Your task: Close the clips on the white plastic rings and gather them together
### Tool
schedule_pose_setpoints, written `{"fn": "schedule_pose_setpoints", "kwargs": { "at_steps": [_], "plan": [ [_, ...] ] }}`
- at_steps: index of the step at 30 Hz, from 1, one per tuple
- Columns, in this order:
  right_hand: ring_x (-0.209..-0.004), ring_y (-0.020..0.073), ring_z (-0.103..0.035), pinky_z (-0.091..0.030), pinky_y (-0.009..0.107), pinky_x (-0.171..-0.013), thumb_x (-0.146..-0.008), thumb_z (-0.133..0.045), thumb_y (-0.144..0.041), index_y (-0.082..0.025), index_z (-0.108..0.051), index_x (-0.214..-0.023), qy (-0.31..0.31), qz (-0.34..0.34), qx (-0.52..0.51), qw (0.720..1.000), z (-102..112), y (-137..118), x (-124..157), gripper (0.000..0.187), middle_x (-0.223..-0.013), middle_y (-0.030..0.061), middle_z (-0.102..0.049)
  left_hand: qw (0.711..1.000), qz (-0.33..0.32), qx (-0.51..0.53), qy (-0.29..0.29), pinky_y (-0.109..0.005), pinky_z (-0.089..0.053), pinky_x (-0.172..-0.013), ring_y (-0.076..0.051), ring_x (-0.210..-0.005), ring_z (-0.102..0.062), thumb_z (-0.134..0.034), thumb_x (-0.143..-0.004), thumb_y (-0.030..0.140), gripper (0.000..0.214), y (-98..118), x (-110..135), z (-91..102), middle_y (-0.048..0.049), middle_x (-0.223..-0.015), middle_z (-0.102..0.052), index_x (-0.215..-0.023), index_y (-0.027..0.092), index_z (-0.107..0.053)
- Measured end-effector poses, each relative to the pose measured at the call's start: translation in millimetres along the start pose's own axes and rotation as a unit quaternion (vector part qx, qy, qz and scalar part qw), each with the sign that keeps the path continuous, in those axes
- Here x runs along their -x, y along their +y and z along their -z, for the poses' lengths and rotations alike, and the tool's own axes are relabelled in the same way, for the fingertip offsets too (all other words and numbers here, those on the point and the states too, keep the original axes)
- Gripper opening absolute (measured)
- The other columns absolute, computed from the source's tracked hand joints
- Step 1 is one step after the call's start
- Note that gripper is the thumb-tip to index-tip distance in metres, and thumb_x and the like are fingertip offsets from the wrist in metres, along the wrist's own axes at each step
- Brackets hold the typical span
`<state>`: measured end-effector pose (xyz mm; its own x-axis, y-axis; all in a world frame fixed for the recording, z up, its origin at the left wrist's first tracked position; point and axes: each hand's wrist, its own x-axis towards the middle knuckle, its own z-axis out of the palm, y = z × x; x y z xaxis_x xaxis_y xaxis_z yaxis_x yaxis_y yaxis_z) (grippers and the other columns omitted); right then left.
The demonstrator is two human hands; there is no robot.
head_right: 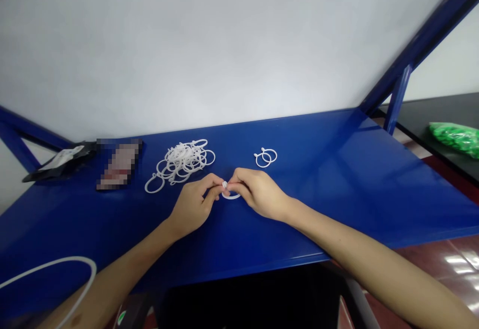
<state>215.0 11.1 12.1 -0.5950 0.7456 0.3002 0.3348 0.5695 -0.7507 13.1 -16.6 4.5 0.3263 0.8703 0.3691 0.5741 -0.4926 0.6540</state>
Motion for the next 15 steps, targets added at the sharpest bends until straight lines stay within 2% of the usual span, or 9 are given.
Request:
{"fn": "schedule_pose_setpoints", "kwargs": {
  "at_steps": [5, 11, 15],
  "plan": [
    [-0.068, 0.0125, -0.059, -0.046, 0.024, -0.064, -0.102, -0.045, -0.027, -0.018, -0.061, -0.090, -0.023, 0.067, 0.024, 0.997, -0.5, 2.0, 4.4, 0.022, -0.079, 0.0025, -0.064, 0.992, -0.080, -0.098, 0.013, -0.027, -0.046, -0.064, -0.015, -0.064, -0.063, -0.045, -0.096, 0.015, 0.020, -2.7, 6.3, -7.1, 0.0012, -0.072, -0.069, -0.080, 0.020, -0.057],
    [-0.068, 0.0121, -0.058, -0.046, 0.024, -0.063, -0.101, -0.047, -0.027, -0.018, -0.062, -0.088, -0.037, 0.085, 0.015, 0.996, 1.9, 1.8, 2.9, 0.022, -0.076, 0.0015, -0.062, 0.989, -0.085, -0.121, 0.030, -0.028, -0.044, -0.061, -0.014, -0.061, -0.061, -0.046, -0.095, 0.013, 0.020, -5.1, 7.6, -9.3, 0.0022, -0.069, -0.069, -0.080, 0.021, -0.057],
    [-0.070, 0.0122, -0.060, -0.047, 0.024, -0.064, -0.101, -0.049, -0.026, -0.017, -0.064, -0.088, -0.068, 0.098, 0.006, 0.993, 2.3, 4.6, 1.7, 0.022, -0.078, 0.0022, -0.065, 0.988, -0.101, -0.111, 0.036, -0.029, -0.047, -0.068, -0.015, -0.069, -0.065, -0.050, -0.096, 0.016, 0.013, -10.1, 6.1, -10.6, 0.0012, -0.078, -0.071, -0.088, 0.020, -0.059]
  ]
}}
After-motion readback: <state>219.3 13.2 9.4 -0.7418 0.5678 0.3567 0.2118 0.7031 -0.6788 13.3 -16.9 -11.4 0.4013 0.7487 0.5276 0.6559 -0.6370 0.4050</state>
